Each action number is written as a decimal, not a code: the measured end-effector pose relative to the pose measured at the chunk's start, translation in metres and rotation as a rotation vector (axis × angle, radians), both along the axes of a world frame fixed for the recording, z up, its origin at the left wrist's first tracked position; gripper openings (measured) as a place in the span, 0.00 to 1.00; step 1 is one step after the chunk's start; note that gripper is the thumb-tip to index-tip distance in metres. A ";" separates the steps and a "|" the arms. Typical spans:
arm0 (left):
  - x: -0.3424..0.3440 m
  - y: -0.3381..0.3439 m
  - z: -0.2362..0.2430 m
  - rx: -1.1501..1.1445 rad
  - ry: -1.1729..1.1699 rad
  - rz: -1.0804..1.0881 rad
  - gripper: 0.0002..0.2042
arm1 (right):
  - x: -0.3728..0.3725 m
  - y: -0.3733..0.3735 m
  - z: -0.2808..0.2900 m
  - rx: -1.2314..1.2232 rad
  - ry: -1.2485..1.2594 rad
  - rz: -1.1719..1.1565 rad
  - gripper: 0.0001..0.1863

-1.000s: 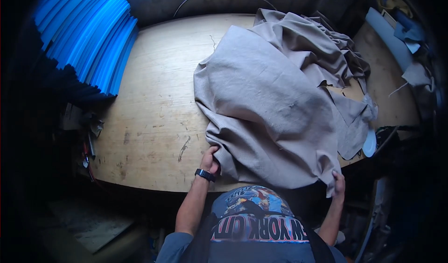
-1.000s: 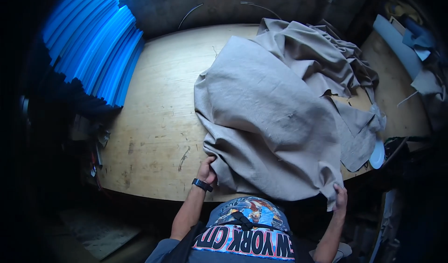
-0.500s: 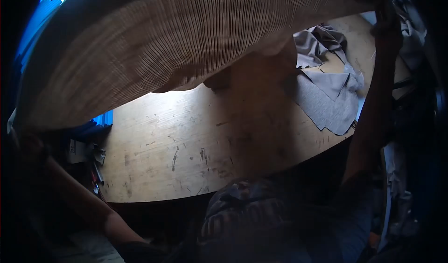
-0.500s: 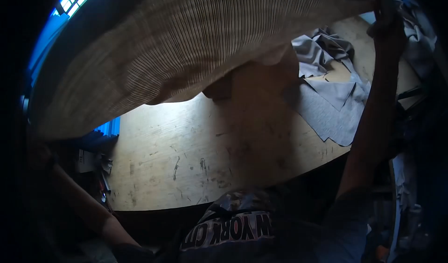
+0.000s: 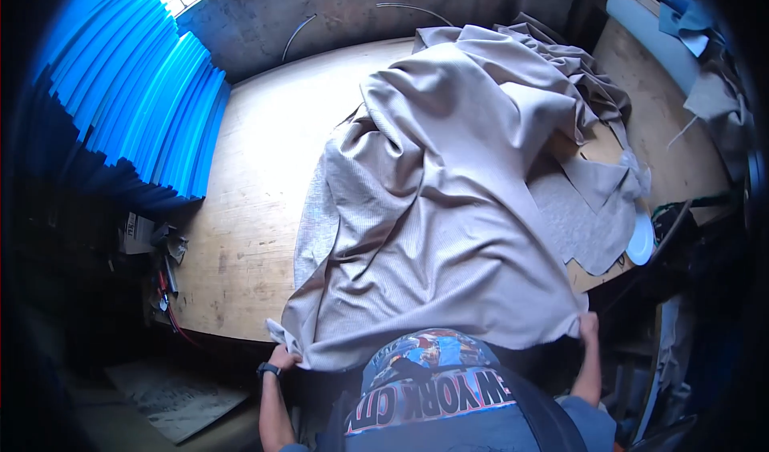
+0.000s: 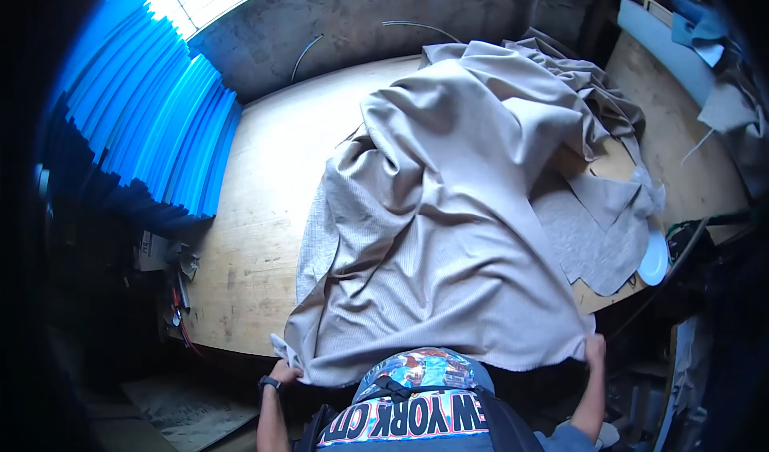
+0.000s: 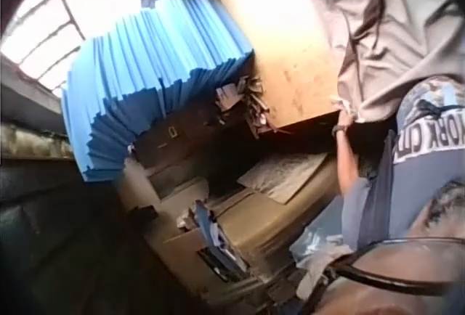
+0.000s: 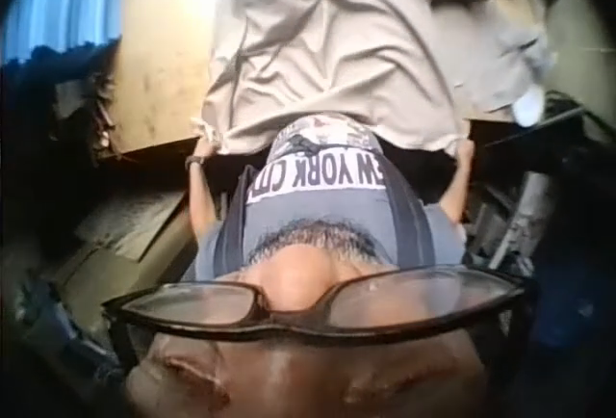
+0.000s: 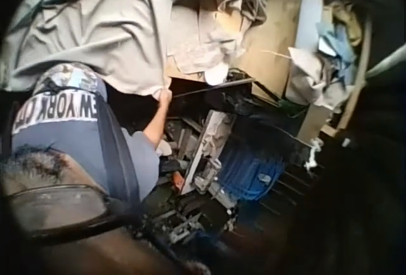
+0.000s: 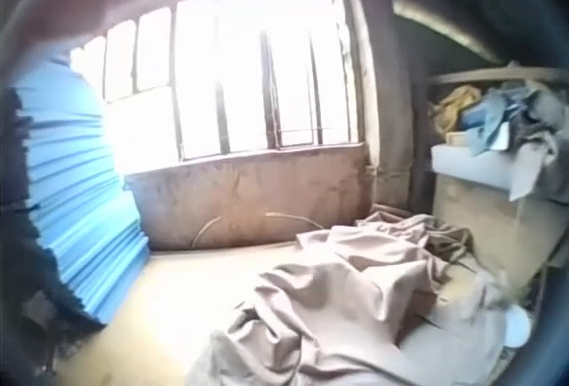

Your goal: Cutting a specific pattern out of a large piece of upholstery fabric using scissors.

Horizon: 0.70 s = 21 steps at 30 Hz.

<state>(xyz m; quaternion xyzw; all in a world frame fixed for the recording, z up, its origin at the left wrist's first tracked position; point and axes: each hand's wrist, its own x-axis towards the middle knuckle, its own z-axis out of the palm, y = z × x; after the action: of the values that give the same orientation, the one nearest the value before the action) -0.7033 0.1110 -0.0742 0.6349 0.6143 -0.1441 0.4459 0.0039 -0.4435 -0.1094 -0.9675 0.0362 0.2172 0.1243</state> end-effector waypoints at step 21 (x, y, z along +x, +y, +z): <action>0.518 0.397 -0.028 0.575 -0.382 -0.255 0.30 | 0.065 0.412 0.072 0.732 -0.464 0.409 0.18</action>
<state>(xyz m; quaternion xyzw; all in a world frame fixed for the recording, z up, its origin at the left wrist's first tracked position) -0.1852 0.5083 -0.1020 0.8211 0.4513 0.1011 0.3346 0.0690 -0.0314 -0.0372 -0.8704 -0.2627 0.0141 0.4163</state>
